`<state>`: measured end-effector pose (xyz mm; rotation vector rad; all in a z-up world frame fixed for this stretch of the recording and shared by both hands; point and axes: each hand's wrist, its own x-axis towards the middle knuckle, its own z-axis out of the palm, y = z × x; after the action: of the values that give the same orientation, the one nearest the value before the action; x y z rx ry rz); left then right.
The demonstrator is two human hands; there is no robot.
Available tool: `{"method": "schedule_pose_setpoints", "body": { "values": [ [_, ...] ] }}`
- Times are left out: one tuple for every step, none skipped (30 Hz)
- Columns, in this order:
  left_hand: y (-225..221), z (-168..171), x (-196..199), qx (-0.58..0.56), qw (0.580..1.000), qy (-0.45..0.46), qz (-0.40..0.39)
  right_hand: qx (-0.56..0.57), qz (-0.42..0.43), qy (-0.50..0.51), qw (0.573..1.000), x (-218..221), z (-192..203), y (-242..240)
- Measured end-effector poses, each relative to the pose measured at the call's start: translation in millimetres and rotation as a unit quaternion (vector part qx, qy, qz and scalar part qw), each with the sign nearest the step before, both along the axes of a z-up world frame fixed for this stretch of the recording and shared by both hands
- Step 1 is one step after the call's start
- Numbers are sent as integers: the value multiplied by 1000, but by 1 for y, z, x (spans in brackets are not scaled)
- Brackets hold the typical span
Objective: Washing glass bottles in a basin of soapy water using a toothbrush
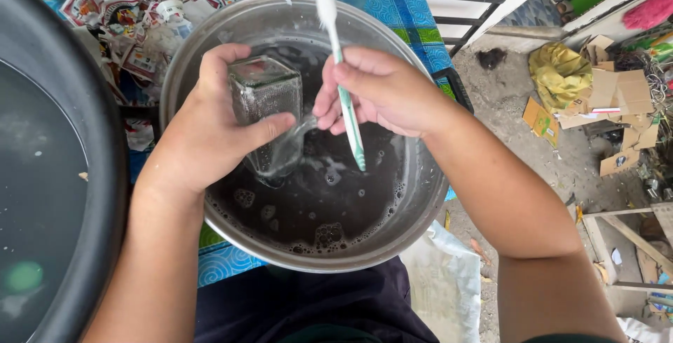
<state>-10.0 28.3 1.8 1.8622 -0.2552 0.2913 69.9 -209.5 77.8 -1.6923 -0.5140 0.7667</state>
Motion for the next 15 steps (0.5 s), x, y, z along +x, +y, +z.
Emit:
{"method": "schedule_pose_setpoints", "body": {
  "values": [
    [0, 0, 0, 1, 1000, -1, 0, 1, 0, -1, 1000, -3, -2, -1],
    [0, 1, -1, -4, 1000, 3, 5, 1, 44, -85, 995, -6, -4, -1],
    [0, 1, -1, -10, 1000, 7, 12, 1, 87, -170, 982, -9, -5, -2],
    [0, -1, 0, -10, 1000, 6, 13, 1, 89, -171, 981, -11, -12, -6],
    [0, -3, 1, -18, 1000, -3, 8, -29, 137, -222, 965, -13, -18, -11],
    [0, -5, 2, -26, 1000, -12, 3, -59, 184, -272, 943, -15, -24, -16],
    [0, -3, 3, -26, 1000, -13, 1, -59, 183, -273, 943, -20, -21, -14],
    [-1, -1, 3, -47, 998, -24, -20, -138, 180, -277, 934, -24, -18, -12],
    [-1, 0, 3, -68, 996, -35, -41, -217, 176, -278, 919, -29, -16, -11],
    [-1, 3, 0, -68, 996, -35, -42, -217, 175, -278, 919, -30, -20, -13],
    [-1, 5, -1, -62, 997, -35, -42, -241, 134, -397, 875, -29, -24, -15],
    [-1, 9, -2, -55, 997, -35, -41, -261, 92, -510, 815, -29, -28, -17],
    [-1, 9, -1, -55, 997, -35, -44, -262, 90, -509, 815, -30, -36, -19],
    [-1, 9, -1, -48, 998, -27, -39, -275, 105, -531, 795, -30, -44, -21],
    [0, 9, -1, -41, 998, -19, -31, -287, 122, -552, 773, -30, -51, -21]
  ]
}}
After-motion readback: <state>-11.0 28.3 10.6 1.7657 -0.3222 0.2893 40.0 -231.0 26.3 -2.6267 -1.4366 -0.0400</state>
